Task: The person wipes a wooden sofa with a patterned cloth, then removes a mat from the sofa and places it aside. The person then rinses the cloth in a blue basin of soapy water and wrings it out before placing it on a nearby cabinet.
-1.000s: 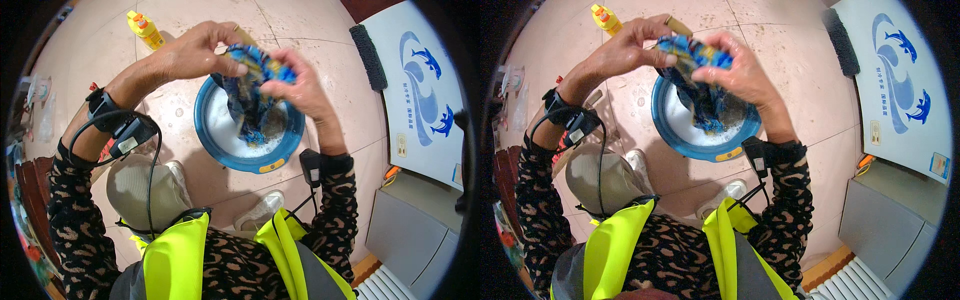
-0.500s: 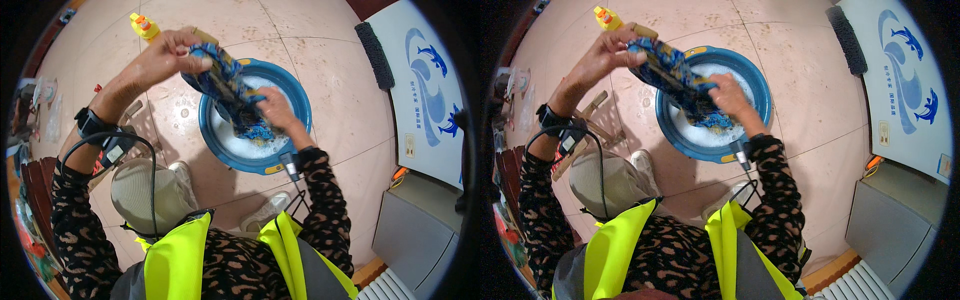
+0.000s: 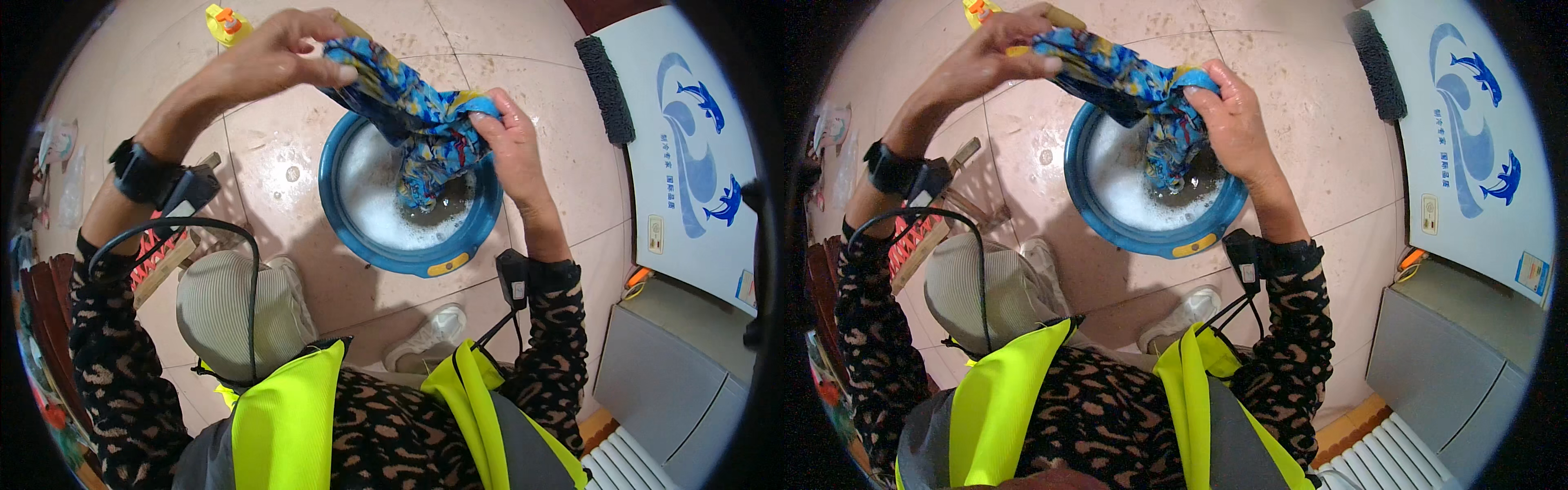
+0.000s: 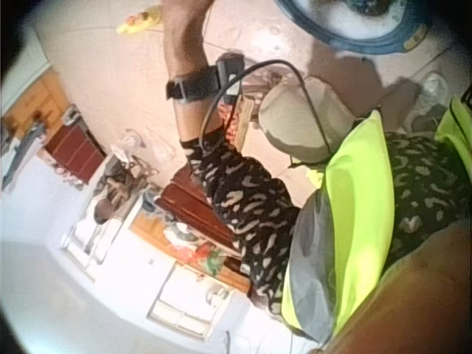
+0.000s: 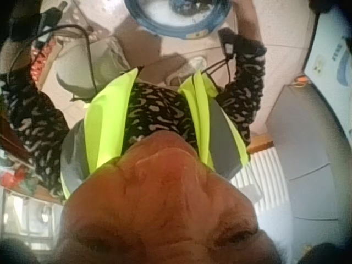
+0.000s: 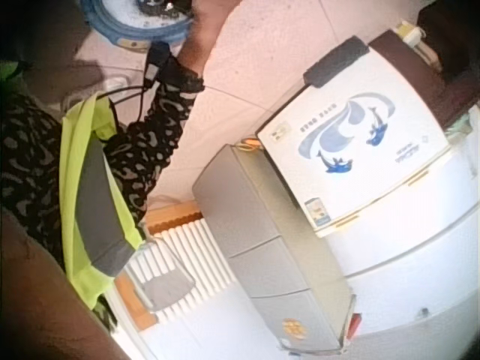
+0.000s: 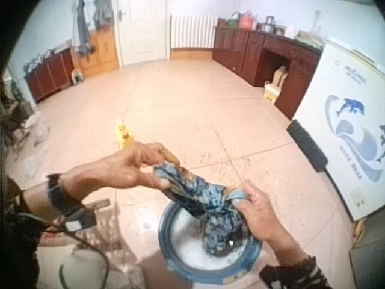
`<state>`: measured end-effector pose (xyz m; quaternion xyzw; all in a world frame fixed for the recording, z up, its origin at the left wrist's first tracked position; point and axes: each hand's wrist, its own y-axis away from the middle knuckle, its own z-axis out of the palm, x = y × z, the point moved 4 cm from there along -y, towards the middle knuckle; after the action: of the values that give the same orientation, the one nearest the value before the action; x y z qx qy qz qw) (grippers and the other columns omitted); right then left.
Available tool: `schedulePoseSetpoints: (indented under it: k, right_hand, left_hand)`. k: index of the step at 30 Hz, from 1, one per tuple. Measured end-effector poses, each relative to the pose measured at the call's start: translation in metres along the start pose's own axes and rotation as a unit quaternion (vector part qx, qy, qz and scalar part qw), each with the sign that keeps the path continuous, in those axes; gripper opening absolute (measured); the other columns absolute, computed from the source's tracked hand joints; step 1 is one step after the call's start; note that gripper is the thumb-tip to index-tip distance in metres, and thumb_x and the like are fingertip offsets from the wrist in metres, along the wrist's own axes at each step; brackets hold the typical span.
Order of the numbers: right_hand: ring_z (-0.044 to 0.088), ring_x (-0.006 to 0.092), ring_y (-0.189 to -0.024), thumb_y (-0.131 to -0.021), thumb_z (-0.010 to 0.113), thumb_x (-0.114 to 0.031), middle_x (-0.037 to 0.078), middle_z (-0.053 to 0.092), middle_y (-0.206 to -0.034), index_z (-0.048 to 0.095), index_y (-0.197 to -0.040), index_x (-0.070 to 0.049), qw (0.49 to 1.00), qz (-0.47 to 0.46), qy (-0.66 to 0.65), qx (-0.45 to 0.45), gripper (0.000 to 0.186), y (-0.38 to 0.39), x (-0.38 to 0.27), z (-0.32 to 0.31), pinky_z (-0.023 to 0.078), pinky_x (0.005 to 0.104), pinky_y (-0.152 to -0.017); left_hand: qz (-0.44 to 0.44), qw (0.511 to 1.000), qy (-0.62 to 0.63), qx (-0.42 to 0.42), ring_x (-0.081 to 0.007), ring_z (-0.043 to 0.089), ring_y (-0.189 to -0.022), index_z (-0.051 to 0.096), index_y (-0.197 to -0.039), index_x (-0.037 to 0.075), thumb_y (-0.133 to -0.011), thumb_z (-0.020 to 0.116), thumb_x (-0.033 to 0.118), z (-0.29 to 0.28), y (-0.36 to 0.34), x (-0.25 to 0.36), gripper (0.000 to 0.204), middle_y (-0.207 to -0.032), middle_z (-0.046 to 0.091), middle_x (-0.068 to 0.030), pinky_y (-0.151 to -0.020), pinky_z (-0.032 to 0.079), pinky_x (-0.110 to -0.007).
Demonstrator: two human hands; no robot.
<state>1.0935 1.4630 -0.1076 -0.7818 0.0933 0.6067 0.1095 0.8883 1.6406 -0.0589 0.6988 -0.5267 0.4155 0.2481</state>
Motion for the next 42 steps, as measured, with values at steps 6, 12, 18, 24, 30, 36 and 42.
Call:
schedulePoseSetpoints:
  k: [6,12,18,24,30,36,42]
  right_hand:
    - [0.060,0.0340,-0.096,-0.089,0.055,-0.014,0.017,0.059,-0.103,0.061,-0.115,-0.007,0.940,0.014,0.325,-0.102,0.028,0.022,0.102,0.038,0.048,0.0407,-0.087]
    - [0.053,0.0342,-0.112,-0.090,0.053,-0.016,0.015,0.056,-0.118,0.044,-0.140,-0.016,0.849,0.143,0.440,-0.256,0.050,0.051,0.188,0.064,0.044,0.0429,-0.096]
    - [0.045,0.0349,-0.128,-0.088,0.059,-0.027,0.020,0.048,-0.138,0.043,-0.142,-0.013,0.869,0.245,0.319,-0.287,0.058,0.040,0.206,0.064,0.036,0.0423,-0.106]
    - [0.064,0.0353,-0.100,-0.078,0.071,-0.025,0.022,0.067,-0.105,0.064,-0.115,0.000,0.915,0.193,0.313,-0.164,0.044,0.025,0.146,0.043,0.049,0.0409,-0.089]
    - [0.066,0.0254,-0.074,-0.079,0.068,-0.021,0.016,0.067,-0.079,0.068,-0.098,-0.003,0.968,0.120,0.220,-0.029,0.025,0.004,0.048,0.004,0.051,0.0349,-0.070]
    - [0.052,0.0035,-0.066,-0.086,0.066,-0.018,-0.002,0.060,-0.074,0.067,-0.094,-0.004,0.983,-0.002,0.182,0.023,0.016,0.008,-0.046,-0.010,0.042,0.0194,-0.060]
    - [0.049,0.0037,-0.062,-0.086,0.066,-0.025,-0.004,0.057,-0.074,0.066,-0.097,-0.004,0.985,0.012,0.159,0.065,0.023,0.016,-0.089,-0.028,0.040,0.0196,-0.056]
  left_hand:
    - [-0.009,0.948,-0.280,-0.152,-0.0284,0.051,-0.112,0.071,-0.090,0.008,-0.071,0.076,0.016,0.086,0.001,-0.070,0.021,-0.114,0.060,-0.0077,-0.089,0.047,-0.045]
    - [0.067,0.873,-0.430,-0.219,-0.0255,0.045,-0.120,0.075,-0.076,0.014,-0.066,0.069,0.018,0.163,0.004,-0.105,0.013,-0.112,0.058,-0.0044,-0.095,0.035,-0.044]
    - [0.055,0.857,-0.444,-0.256,-0.0267,0.043,-0.124,0.075,-0.076,0.014,-0.070,0.066,0.017,0.171,0.018,-0.115,0.011,-0.113,0.058,-0.0052,-0.097,0.033,-0.046]
    - [-0.015,0.950,-0.292,-0.106,-0.0281,0.044,-0.123,0.073,-0.086,0.008,-0.070,0.071,0.010,0.120,0.015,-0.090,0.016,-0.122,0.054,-0.0104,-0.100,0.037,-0.048]
    - [-0.036,0.998,-0.053,-0.008,-0.0263,0.053,-0.114,0.071,-0.104,0.009,-0.087,0.066,0.015,0.053,0.009,-0.060,0.019,-0.128,0.051,-0.0099,-0.091,0.053,-0.043]
    - [-0.034,0.996,0.039,0.078,-0.0237,0.059,-0.102,0.070,-0.108,0.007,-0.088,0.068,0.027,0.022,0.020,-0.039,0.028,-0.110,0.056,-0.0077,-0.091,0.051,-0.040]
    - [-0.091,0.988,0.014,0.126,-0.0275,0.061,-0.107,0.067,-0.118,0.009,-0.088,0.067,0.033,0.011,0.024,-0.055,0.038,-0.119,0.061,-0.0133,-0.095,0.049,-0.044]
